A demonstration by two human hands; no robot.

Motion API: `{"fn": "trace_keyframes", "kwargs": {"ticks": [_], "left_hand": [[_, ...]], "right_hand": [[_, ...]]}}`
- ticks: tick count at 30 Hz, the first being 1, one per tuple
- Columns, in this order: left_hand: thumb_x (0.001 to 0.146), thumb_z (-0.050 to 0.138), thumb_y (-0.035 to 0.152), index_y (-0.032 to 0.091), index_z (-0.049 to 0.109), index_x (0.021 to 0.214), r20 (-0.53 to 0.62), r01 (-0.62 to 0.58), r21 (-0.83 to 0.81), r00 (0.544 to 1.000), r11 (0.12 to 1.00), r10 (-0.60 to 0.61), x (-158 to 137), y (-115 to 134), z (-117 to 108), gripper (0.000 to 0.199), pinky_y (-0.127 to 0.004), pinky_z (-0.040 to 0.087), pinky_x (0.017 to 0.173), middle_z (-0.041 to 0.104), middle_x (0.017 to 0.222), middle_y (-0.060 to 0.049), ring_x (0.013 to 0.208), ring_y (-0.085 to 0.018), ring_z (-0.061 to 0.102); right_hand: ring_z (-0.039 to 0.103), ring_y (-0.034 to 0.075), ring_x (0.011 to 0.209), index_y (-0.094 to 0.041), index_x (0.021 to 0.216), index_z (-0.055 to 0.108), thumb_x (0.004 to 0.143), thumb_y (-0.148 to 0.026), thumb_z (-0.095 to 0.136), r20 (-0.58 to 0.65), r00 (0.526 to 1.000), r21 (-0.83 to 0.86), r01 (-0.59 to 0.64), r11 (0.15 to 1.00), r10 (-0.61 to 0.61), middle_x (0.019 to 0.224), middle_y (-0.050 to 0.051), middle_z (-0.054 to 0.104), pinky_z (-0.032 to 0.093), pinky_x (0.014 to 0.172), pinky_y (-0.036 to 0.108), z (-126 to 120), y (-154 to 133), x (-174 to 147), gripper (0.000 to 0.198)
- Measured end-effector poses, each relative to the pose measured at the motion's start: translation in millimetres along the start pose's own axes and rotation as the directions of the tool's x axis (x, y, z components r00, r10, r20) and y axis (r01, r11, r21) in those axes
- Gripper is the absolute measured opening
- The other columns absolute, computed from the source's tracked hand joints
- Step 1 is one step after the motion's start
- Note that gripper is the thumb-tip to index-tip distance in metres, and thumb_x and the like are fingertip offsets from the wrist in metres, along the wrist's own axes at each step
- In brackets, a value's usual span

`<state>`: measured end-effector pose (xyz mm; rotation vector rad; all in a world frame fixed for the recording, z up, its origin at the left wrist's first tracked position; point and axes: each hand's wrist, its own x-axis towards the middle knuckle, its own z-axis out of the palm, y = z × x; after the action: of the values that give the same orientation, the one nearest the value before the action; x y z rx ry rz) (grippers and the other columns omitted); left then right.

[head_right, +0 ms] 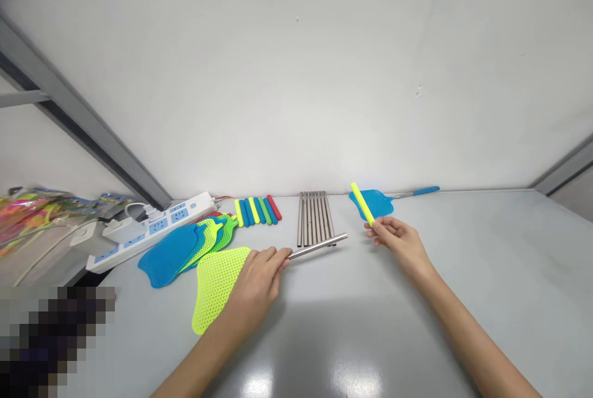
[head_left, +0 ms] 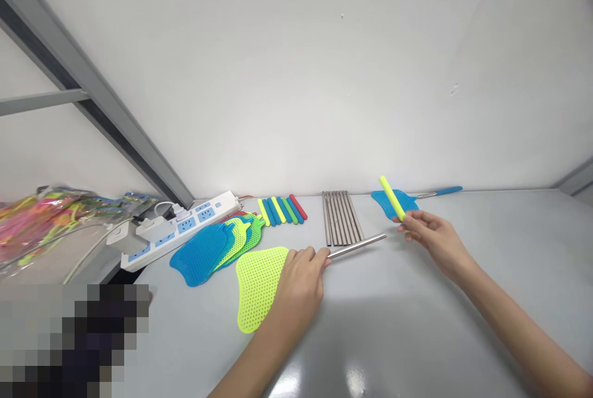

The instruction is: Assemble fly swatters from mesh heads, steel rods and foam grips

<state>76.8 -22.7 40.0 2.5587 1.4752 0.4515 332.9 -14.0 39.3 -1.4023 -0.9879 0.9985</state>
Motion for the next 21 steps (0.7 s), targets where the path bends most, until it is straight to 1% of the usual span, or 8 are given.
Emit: {"fn": "trace_keyframes", "kwargs": {"ticks": [2,3,6,9,11,14,17,21], "left_hand": [[0.085,0.026,0.021,0.02,0.053,0.09,0.009,0.0,0.023,1.0,1.0,0.0,1,-1,-2,0.028,-0.029,0.031,0.061,0.053,0.072,-0.002,0.065,-0.016,0.044],[0.085,0.026,0.02,0.02,0.053,0.09,0.012,-0.004,0.03,1.0,1.0,0.003,2,-2,-2,0.028,-0.029,0.031,0.061,0.053,0.072,-0.002,0.065,-0.016,0.044],[0.085,0.025,0.019,0.019,0.053,0.089,0.012,-0.017,0.037,1.0,0.999,0.016,1,-2,-2,0.028,-0.029,0.031,0.062,0.053,0.073,-0.003,0.066,-0.017,0.044],[0.084,0.026,0.015,0.019,0.052,0.091,-0.011,-0.034,0.03,0.999,0.999,0.034,0,-4,2,0.027,-0.029,0.031,0.063,0.053,0.075,-0.003,0.067,-0.017,0.043],[0.082,0.027,0.012,0.019,0.051,0.097,-0.027,-0.053,0.02,0.998,0.998,0.053,0,-5,4,0.028,-0.029,0.032,0.063,0.053,0.078,-0.003,0.067,-0.017,0.043],[0.08,0.029,0.007,0.019,0.047,0.105,-0.058,-0.08,0.015,0.995,0.997,0.08,-1,-6,6,0.034,-0.029,0.033,0.064,0.052,0.084,-0.003,0.069,-0.017,0.043],[0.077,0.03,0.004,0.02,0.045,0.109,-0.086,-0.1,0.003,0.991,0.995,0.099,-2,-4,8,0.038,-0.029,0.034,0.066,0.052,0.086,-0.004,0.072,-0.017,0.044],[0.077,0.03,0.003,0.02,0.045,0.108,-0.082,-0.132,-0.027,0.988,0.991,0.129,-3,-1,9,0.039,-0.029,0.034,0.066,0.051,0.085,-0.003,0.073,-0.017,0.043]], "right_hand": [[0.056,0.015,0.069,-0.015,0.081,0.058,0.064,-0.035,0.063,-0.034,0.997,0.06,-0.07,0.996,0.072,0.086,0.01,0.062,0.048,0.058,0.024,-9,21,-7,0.027],[0.056,0.015,0.072,-0.015,0.081,0.058,0.064,-0.035,0.062,-0.029,0.995,0.109,-0.092,0.99,0.095,0.086,0.009,0.062,0.048,0.06,0.024,-12,28,-9,0.026],[0.056,0.013,0.07,-0.016,0.081,0.058,0.064,-0.032,0.063,0.01,0.99,0.226,-0.139,0.964,0.141,0.086,0.008,0.062,0.05,0.061,0.022,-14,37,-11,0.023],[0.055,0.012,0.069,-0.018,0.08,0.058,0.064,-0.027,0.065,0.043,0.988,0.282,-0.151,0.947,0.145,0.085,0.006,0.061,0.05,0.061,0.02,-17,36,-9,0.02],[0.054,0.011,0.067,-0.018,0.079,0.058,0.064,-0.024,0.065,0.059,0.988,0.31,-0.154,0.938,0.143,0.083,0.005,0.06,0.049,0.061,0.02,-21,36,-6,0.017],[0.051,0.01,0.063,-0.019,0.076,0.059,0.064,-0.022,0.064,0.062,0.99,0.4,-0.139,0.906,0.125,0.076,0.003,0.056,0.048,0.059,0.021,-29,38,-3,0.014],[0.048,0.009,0.06,-0.019,0.075,0.06,0.066,-0.024,0.062,0.065,0.993,0.47,-0.119,0.875,0.1,0.07,0.001,0.052,0.047,0.057,0.021,-32,40,-1,0.011],[0.047,0.009,0.059,-0.019,0.073,0.059,0.067,-0.026,0.06,0.088,0.993,0.478,-0.113,0.871,0.08,0.069,0.001,0.05,0.044,0.056,0.022,-31,36,-2,0.01]]}}
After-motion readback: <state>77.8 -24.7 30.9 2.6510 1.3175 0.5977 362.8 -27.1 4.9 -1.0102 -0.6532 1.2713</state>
